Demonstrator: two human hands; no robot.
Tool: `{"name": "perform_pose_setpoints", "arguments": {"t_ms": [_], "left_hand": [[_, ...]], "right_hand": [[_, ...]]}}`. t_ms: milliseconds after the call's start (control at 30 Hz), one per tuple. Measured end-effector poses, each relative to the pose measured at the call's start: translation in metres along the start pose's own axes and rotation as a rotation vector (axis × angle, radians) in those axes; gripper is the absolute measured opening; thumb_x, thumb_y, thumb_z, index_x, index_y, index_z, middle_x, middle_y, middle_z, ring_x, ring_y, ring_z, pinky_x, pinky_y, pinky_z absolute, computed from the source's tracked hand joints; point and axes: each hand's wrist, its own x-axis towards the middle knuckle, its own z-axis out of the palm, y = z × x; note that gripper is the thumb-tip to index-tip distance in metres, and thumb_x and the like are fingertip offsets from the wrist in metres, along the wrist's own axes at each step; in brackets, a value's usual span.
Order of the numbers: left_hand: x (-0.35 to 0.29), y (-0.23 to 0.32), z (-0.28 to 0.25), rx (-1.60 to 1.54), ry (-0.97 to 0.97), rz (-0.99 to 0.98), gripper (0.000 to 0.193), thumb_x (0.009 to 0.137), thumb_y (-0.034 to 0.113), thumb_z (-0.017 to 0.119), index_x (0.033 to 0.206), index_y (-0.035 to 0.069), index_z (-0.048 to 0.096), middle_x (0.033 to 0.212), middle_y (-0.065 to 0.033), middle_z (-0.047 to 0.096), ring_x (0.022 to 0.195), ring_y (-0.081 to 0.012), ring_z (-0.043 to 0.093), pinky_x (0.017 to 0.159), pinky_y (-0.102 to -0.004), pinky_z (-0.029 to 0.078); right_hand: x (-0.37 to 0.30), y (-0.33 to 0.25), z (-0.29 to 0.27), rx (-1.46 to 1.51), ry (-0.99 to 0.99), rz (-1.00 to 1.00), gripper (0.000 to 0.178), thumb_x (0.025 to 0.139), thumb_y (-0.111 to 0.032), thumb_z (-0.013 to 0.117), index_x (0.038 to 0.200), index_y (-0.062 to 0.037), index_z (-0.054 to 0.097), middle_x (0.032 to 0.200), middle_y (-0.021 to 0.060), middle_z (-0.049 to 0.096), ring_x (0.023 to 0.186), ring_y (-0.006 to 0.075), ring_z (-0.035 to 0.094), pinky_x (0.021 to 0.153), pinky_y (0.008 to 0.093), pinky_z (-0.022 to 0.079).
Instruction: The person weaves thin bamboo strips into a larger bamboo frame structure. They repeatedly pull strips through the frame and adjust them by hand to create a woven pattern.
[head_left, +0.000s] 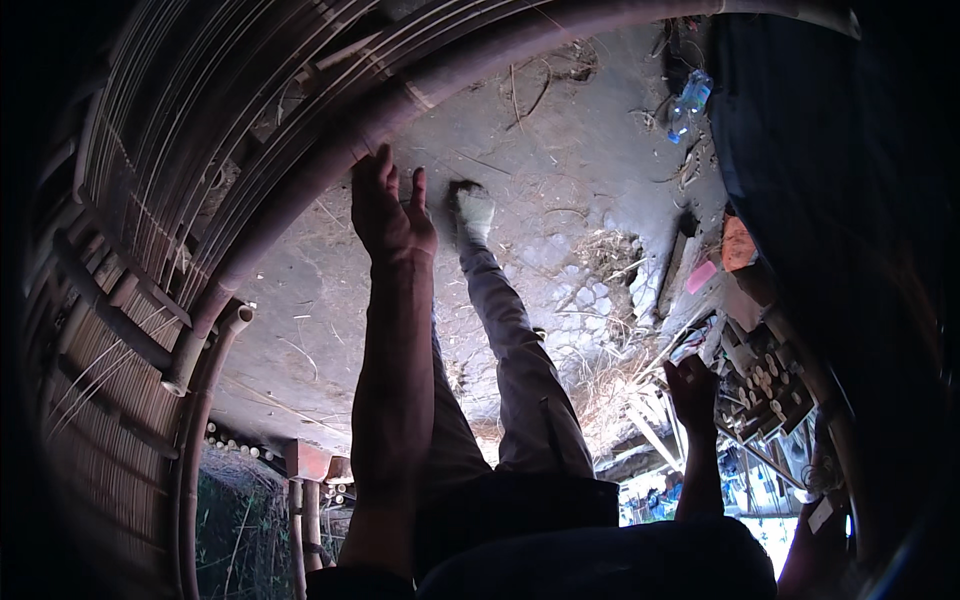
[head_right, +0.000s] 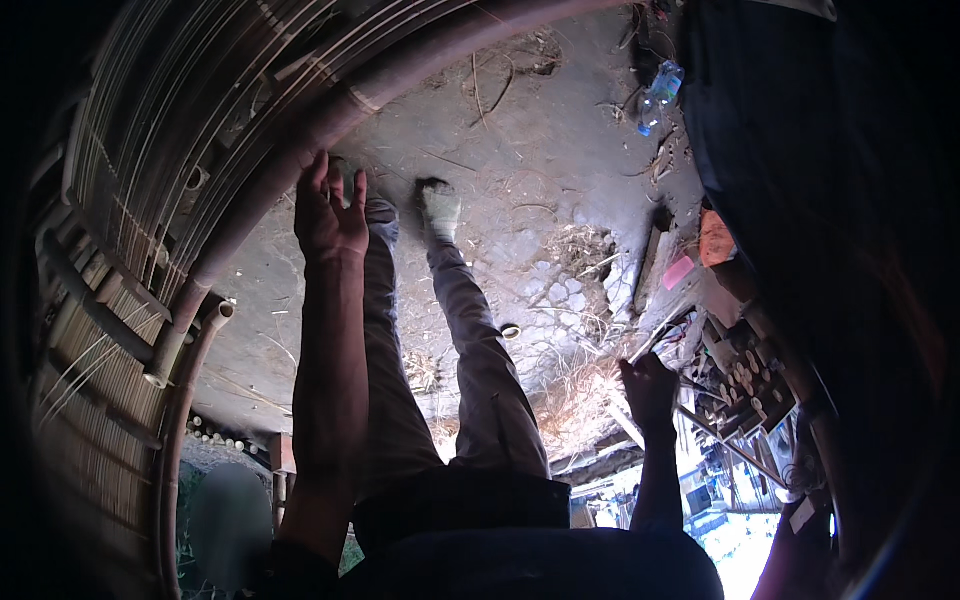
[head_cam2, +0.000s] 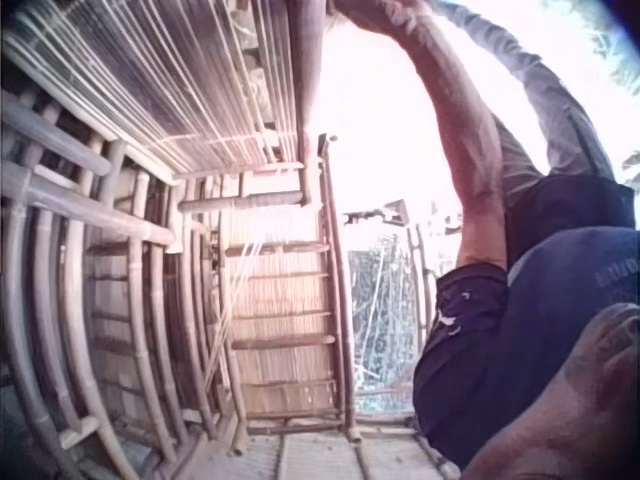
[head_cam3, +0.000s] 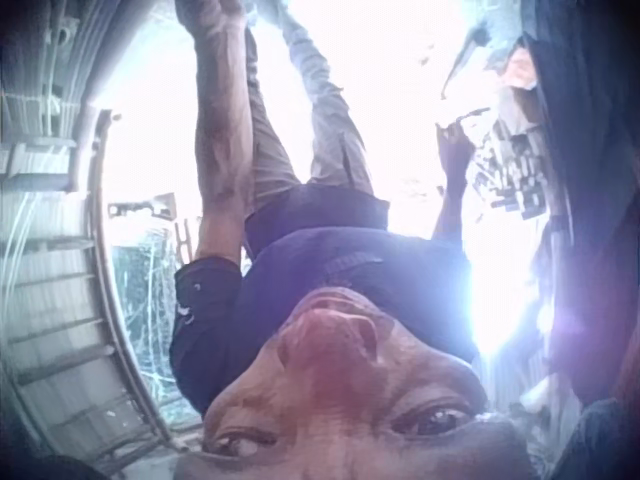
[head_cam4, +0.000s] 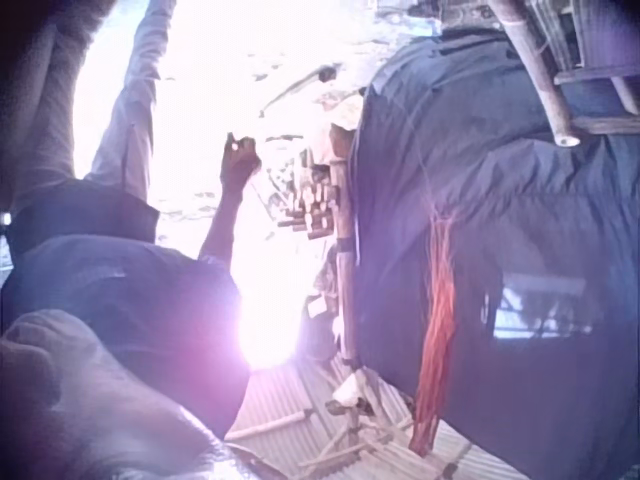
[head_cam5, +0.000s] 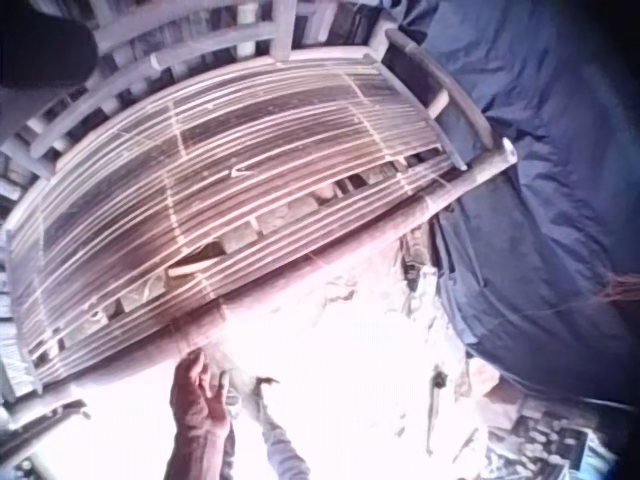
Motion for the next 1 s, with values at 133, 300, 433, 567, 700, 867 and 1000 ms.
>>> {"name": "perform_pose_setpoints", "arguments": {"t_ms": [133, 300, 433, 567, 700, 867, 1000], "left_hand": [[-0.006, -0.008, -0.013, -0.012, -0.019, -0.175, 0.039, 0.082, 0.020, 0.069, 0.117, 0.013, 0.055, 0.121, 0.0001, 0.053, 0.118, -0.0225, 0.044, 0.097, -0.0440, 0.039], [0.019, -0.003, -0.042, -0.062, -0.089, -0.167, 0.048, 0.082, 0.015, 0.070, 0.126, 0.013, 0.050, 0.093, 0.0017, 0.059, 0.076, -0.0102, 0.056, 0.060, -0.0258, 0.043], [0.001, -0.007, -0.039, 0.121, 0.083, 0.034, 0.031, 0.086, 0.014, 0.065, 0.115, 0.013, 0.056, 0.083, 0.0039, 0.059, 0.059, -0.0050, 0.044, 0.049, -0.0217, 0.033], [-0.009, -0.030, -0.076, 0.638, 0.141, 0.487, 0.031, 0.090, 0.017, 0.057, 0.120, 0.009, 0.052, 0.089, -0.0020, 0.061, 0.065, -0.0100, 0.047, 0.054, -0.0274, 0.037], [-0.069, -0.099, -0.150, 1.003, -0.430, 0.462, 0.027, 0.091, 0.022, 0.054, 0.112, 0.005, 0.054, 0.093, -0.0077, 0.061, 0.080, -0.0208, 0.055, 0.068, -0.0344, 0.044], [-0.194, -0.159, -0.202, 0.613, -1.405, 0.018, 0.037, 0.087, 0.025, 0.059, 0.115, 0.002, 0.058, 0.096, -0.0117, 0.060, 0.089, -0.0285, 0.057, 0.081, -0.0381, 0.045], [-0.116, -0.077, -0.168, 1.454, -0.960, 0.454, 0.049, 0.082, 0.025, 0.064, 0.123, 0.004, 0.050, 0.116, -0.0214, 0.052, 0.114, -0.0342, 0.048, 0.099, -0.0423, 0.037]], "right_hand": [[-0.049, 0.078, 0.036, 0.058, 0.101, 0.010, 0.020, 0.078, -0.017, 0.070, 0.072, -0.0045, 0.056, 0.065, 0.0113, 0.060, 0.057, 0.0263, 0.059, 0.054, 0.0370, 0.045], [-0.071, 0.055, 0.045, 0.171, 0.082, 0.023, 0.020, 0.076, -0.015, 0.070, 0.086, -0.0039, 0.058, 0.076, 0.0084, 0.063, 0.066, 0.0217, 0.062, 0.061, 0.0348, 0.049], [-0.094, 0.057, 0.045, 0.582, -0.186, 0.082, 0.057, 0.081, -0.002, 0.056, 0.135, -0.0082, 0.038, 0.104, 0.0094, 0.063, 0.101, 0.0218, 0.062, 0.084, 0.0348, 0.049], [-0.069, 0.022, 0.030, 1.138, -0.224, 0.387, 0.073, 0.077, -0.017, 0.070, 0.140, -0.0137, 0.034, 0.119, 0.0117, 0.058, 0.114, 0.0206, 0.054, 0.093, 0.0361, 0.041], [0.015, -0.041, 0.034, -0.059, -0.259, -0.048, 0.068, 0.082, -0.037, 0.066, 0.137, -0.0066, 0.038, 0.118, 0.0160, 0.059, 0.111, 0.0284, 0.056, 0.096, 0.0479, 0.038], [0.151, -0.214, 0.075, 0.525, 0.107, -0.373, 0.030, 0.092, -0.017, 0.057, 0.115, 0.0010, 0.057, 0.110, 0.0164, 0.064, 0.104, 0.0211, 0.062, 0.091, 0.0318, 0.046], [0.207, -0.368, 0.103, 0.131, 0.413, -0.758, 0.035, 0.084, -0.032, 0.063, 0.111, -0.0094, 0.059, 0.105, 0.0090, 0.063, 0.100, 0.0278, 0.059, 0.086, 0.0375, 0.048]]}}
